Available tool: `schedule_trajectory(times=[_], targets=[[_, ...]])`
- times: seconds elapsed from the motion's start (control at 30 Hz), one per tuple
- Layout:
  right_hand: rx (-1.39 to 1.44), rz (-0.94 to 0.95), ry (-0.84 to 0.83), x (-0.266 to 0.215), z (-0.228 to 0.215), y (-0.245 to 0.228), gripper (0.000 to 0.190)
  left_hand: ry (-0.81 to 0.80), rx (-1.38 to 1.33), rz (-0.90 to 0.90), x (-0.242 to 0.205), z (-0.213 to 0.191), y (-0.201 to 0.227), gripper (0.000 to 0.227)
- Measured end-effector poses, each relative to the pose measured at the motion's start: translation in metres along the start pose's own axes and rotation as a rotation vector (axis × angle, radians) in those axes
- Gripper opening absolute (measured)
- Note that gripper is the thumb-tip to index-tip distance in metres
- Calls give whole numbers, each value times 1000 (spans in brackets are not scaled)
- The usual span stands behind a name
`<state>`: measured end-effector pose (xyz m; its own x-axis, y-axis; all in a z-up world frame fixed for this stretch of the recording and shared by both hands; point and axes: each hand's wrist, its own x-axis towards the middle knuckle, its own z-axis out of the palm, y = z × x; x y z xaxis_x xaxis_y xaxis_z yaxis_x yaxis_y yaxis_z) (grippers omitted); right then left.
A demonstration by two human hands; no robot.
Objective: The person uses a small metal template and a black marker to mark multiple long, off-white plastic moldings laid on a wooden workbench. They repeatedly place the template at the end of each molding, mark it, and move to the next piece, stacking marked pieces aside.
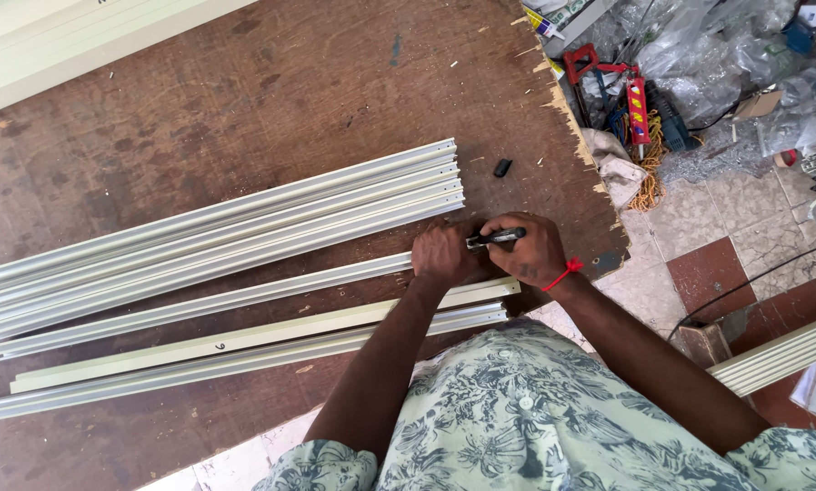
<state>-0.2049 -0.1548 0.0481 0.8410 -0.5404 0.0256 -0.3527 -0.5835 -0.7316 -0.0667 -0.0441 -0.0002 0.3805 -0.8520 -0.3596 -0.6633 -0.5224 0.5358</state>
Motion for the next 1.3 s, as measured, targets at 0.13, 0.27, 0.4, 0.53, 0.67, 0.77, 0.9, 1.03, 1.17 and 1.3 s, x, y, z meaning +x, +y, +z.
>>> schedule_trajectory(times=[0.13,0.27,0.4,0.53,0.67,0.77,0.9,1.03,1.17,1.3], targets=[[-11,-38,37,1,7,-5,24,12,37,-10,4,7,-4,38],[-284,56,45,3,13,-6,25,10,19,0,4,7,-3,44],[-18,-163,42,1,12,10,20,28,42,23,-3,-6,4,47],[95,159,97,-6,16,30,22,-34,7,17,-8,-20,10,62],[-216,-77,10,-16,30,41,42,-251,87,-21,-5,-12,4,71],[-186,-82,29,-19,33,43,36,-18,215,216,-7,-1,-12,78],[-206,14,143,-21,12,51,32,73,323,291,-11,-11,-41,65],[-225,40,203,-25,-9,60,31,41,532,13,-2,-59,-68,118],[-212,85,215,-25,-13,62,32,23,561,-17,10,-98,-77,146],[-218,123,208,-29,-12,61,32,-84,641,-32,19,-102,-70,148]])
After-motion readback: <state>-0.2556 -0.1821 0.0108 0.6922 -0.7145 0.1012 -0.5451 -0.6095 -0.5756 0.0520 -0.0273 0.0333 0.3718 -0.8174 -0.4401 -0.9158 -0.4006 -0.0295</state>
